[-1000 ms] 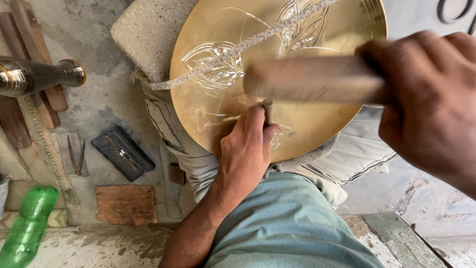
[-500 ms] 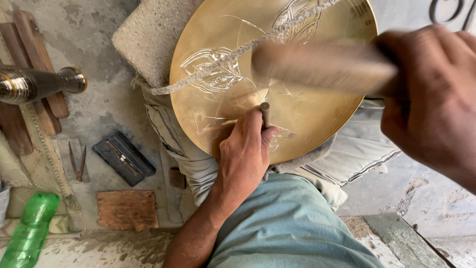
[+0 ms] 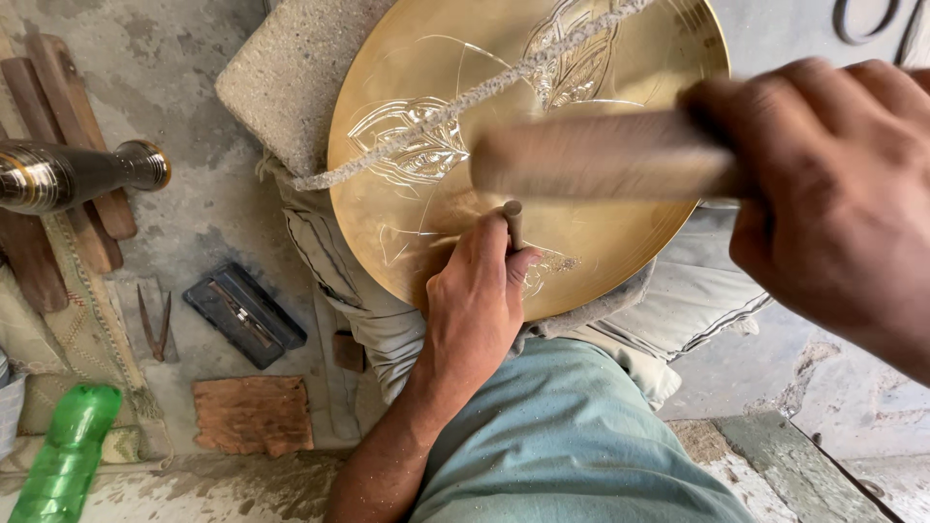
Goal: The person sits on the floor with a brass tray on their lap and hammers a metal punch against the tray's surface using a wooden mallet, repositioning the punch by hand to work the embossed leaf pattern across the tray.
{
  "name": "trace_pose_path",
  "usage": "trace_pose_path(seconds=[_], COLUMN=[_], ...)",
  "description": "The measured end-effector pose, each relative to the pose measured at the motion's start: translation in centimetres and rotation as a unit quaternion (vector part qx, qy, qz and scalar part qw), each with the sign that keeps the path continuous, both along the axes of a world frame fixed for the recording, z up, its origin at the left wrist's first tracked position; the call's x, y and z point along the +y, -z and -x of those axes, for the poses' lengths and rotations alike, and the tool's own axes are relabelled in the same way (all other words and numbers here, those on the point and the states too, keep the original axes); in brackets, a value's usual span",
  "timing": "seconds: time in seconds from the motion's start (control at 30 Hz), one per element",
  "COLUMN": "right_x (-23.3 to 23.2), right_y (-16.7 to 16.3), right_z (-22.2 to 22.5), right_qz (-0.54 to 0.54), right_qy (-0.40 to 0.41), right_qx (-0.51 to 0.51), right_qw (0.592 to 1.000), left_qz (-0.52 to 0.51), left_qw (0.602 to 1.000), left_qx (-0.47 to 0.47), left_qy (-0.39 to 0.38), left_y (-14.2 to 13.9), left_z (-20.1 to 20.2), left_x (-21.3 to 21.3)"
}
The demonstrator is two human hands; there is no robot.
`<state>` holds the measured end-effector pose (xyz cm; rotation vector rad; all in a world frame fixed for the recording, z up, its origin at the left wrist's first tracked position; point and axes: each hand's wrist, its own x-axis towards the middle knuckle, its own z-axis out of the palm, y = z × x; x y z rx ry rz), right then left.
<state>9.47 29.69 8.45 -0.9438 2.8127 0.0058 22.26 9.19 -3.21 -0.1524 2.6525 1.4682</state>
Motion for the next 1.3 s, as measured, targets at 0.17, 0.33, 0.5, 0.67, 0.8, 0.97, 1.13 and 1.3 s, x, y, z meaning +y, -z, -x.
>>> trace_pose_path(seconds=[0.17,0.33,0.5,0.67,0.8,0.97,1.13,1.3], right_x=[-0.4,-1.6,-1.1,-0.4,-0.4,-0.3,-0.6,-1.2], right_y=[0.1,-0.6,-0.3,-0.1,0.1,0.1,-0.5,-0.8], right_z=[0.3,0.6,0.1,-0.2,0.2,0.2,0.1,0.2], right_qz=[-0.020,0.030,-0.002,-0.157,-0.012,-0.139,-0.067,0.005], right_qy=[-0.027,0.072,0.020,-0.044,0.016,-0.061,-0.002,0.019], right_qx=[0.007,-0.050,-0.012,0.021,-0.015,0.026,0.020,0.009], right_qw=[0.999,0.996,1.000,0.986,1.000,0.988,0.998,1.000], left_qz=[0.006,0.012,0.001,0.007,-0.001,0.013,0.008,-0.006], left_qw=[1.000,1.000,1.000,1.000,1.000,1.000,1.000,1.000], left_qx=[0.004,-0.016,0.024,0.005,-0.014,0.007,0.017,-0.028], left_qy=[0.012,0.006,0.013,0.010,0.009,0.013,0.011,0.000], left_y=[0.1,0.2,0.2,0.3,0.3,0.1,0.1,0.2], left_z=[-0.1,-0.2,-0.2,-0.4,-0.5,-0.3,-0.3,-0.3], left_x=[0.1,0.1,-0.1,0.0,0.0,-0.1,-0.1,-0.1])
